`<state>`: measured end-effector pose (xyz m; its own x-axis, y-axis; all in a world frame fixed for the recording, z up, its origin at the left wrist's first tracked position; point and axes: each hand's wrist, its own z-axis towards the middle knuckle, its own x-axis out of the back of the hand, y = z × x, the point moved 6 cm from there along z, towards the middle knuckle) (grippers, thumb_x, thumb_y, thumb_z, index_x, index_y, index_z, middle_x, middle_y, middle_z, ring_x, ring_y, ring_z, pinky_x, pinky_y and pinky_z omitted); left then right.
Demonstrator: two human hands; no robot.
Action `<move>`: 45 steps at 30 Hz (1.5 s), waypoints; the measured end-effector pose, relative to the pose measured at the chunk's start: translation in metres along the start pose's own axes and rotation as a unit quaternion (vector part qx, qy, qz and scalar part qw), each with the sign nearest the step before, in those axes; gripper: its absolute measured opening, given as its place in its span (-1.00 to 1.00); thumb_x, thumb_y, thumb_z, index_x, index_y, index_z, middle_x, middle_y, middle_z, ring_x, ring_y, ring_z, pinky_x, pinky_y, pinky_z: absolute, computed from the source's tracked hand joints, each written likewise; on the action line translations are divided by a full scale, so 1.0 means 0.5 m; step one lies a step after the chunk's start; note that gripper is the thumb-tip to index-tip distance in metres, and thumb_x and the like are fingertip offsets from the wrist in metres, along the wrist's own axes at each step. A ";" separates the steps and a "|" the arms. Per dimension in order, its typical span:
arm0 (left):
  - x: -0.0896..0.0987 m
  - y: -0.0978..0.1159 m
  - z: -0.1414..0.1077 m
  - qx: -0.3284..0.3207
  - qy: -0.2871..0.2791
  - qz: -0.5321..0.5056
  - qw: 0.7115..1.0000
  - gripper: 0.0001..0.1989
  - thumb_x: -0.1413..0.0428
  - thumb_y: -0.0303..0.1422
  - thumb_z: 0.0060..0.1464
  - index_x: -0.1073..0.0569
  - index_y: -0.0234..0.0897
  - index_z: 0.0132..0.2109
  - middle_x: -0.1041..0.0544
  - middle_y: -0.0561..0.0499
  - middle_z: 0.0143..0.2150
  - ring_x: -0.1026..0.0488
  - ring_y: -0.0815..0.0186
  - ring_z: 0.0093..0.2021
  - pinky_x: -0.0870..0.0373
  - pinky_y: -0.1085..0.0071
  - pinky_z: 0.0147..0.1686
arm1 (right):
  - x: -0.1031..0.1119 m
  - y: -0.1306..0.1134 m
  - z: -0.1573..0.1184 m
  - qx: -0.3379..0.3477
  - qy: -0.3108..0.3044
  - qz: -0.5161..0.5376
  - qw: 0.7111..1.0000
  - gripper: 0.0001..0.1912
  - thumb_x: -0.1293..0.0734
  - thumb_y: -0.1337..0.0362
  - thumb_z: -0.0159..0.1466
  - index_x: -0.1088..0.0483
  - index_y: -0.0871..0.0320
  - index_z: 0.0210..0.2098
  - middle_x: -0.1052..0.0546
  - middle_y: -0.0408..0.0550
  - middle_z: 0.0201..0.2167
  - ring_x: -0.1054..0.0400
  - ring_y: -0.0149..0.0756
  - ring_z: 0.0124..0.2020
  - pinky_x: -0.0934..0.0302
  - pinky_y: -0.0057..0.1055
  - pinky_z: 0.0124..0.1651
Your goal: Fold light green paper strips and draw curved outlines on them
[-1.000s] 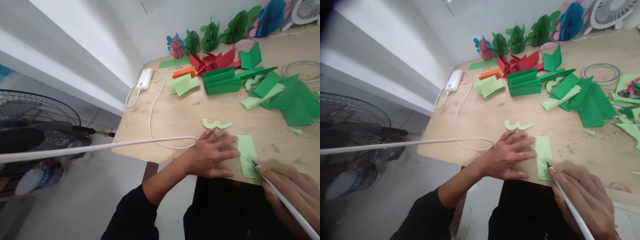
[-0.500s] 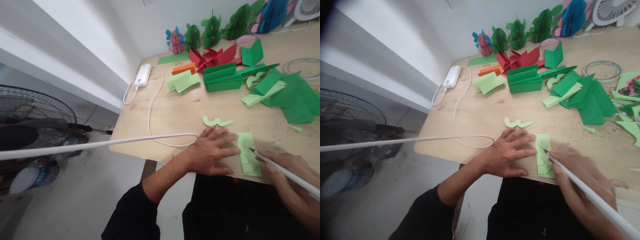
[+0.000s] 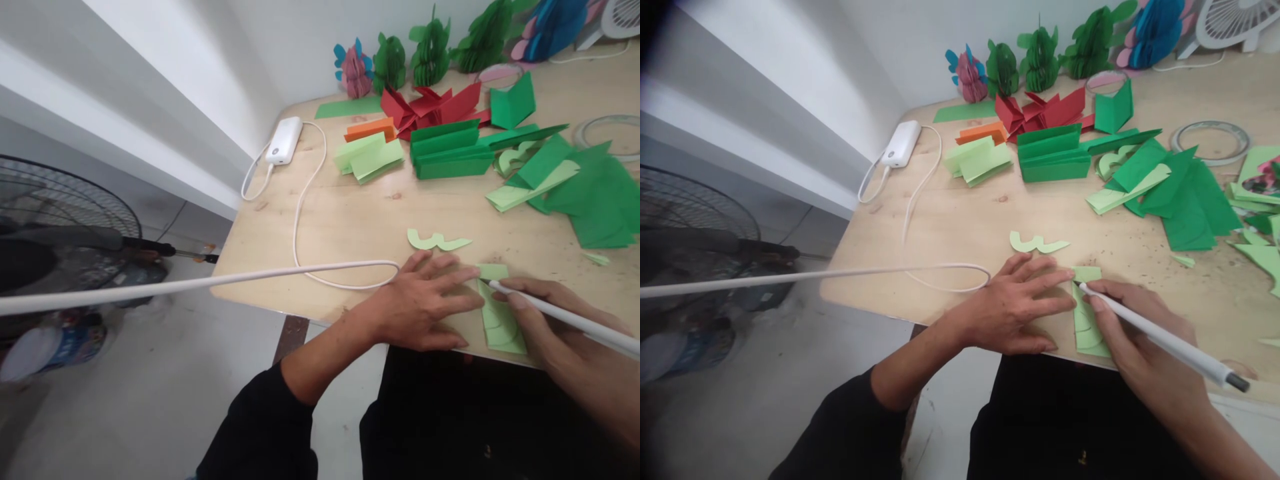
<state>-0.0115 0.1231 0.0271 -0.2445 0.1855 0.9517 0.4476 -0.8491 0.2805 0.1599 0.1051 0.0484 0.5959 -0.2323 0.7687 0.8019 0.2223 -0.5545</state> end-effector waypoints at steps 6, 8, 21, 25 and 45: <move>0.000 0.000 0.000 -0.003 0.001 0.003 1.000 -0.45 -0.06 0.01 0.23 -0.41 -0.13 0.25 -0.23 -0.07 0.42 -0.10 -0.02 0.42 0.04 -0.04 0.38 | -0.004 -0.001 0.000 0.005 -0.007 -0.008 1.000 -0.70 -0.24 -0.02 0.29 -0.52 -0.03 -0.21 -0.65 -0.17 -0.31 -0.54 -0.27 -0.26 -0.39 -0.34 -0.22; 0.000 0.000 0.000 -0.004 0.001 0.002 1.000 -0.45 -0.05 0.01 0.23 -0.40 -0.13 0.25 -0.23 -0.07 0.42 -0.10 -0.03 0.41 0.03 -0.05 0.37 | -0.004 -0.001 0.000 0.010 -0.005 -0.008 1.000 -0.72 -0.25 -0.01 0.29 -0.51 -0.04 -0.21 -0.65 -0.18 -0.31 -0.53 -0.29 -0.26 -0.37 -0.35 -0.22; 0.000 0.000 0.000 -0.003 0.000 0.004 1.000 -0.43 -0.06 0.02 0.22 -0.39 -0.14 0.26 -0.23 -0.06 0.42 -0.10 -0.03 0.41 0.03 -0.05 0.38 | -0.003 -0.008 -0.003 0.044 0.011 -0.038 0.998 -0.71 -0.23 0.01 0.32 -0.50 -0.01 -0.20 -0.64 -0.17 -0.31 -0.53 -0.31 -0.26 -0.35 -0.38 -0.22; 0.000 0.000 -0.001 -0.003 0.004 0.003 1.000 -0.43 -0.05 0.04 0.22 -0.40 -0.13 0.25 -0.24 -0.06 0.41 -0.10 -0.02 0.42 0.04 -0.05 0.38 | -0.006 -0.003 -0.007 0.031 0.004 -0.036 0.999 -0.71 -0.23 0.00 0.31 -0.51 -0.03 -0.20 -0.64 -0.15 -0.30 -0.53 -0.28 -0.25 -0.36 -0.34 -0.21; -0.002 -0.001 -0.001 0.001 0.005 0.002 1.000 -0.44 -0.07 0.02 0.21 -0.41 -0.12 0.25 -0.24 -0.06 0.42 -0.08 -0.02 0.42 0.03 -0.05 0.37 | -0.001 -0.019 -0.028 0.090 0.010 -0.088 0.992 -0.79 -0.24 0.16 0.34 -0.46 0.04 -0.12 -0.62 -0.14 -0.24 -0.49 -0.31 -0.21 -0.24 -0.37 -0.14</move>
<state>-0.0119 0.1231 0.0257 -0.2510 0.1782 0.9514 0.4503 -0.8486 0.2778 0.1527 0.0898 0.0490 0.4498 -0.3007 0.8410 0.8742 0.3409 -0.3457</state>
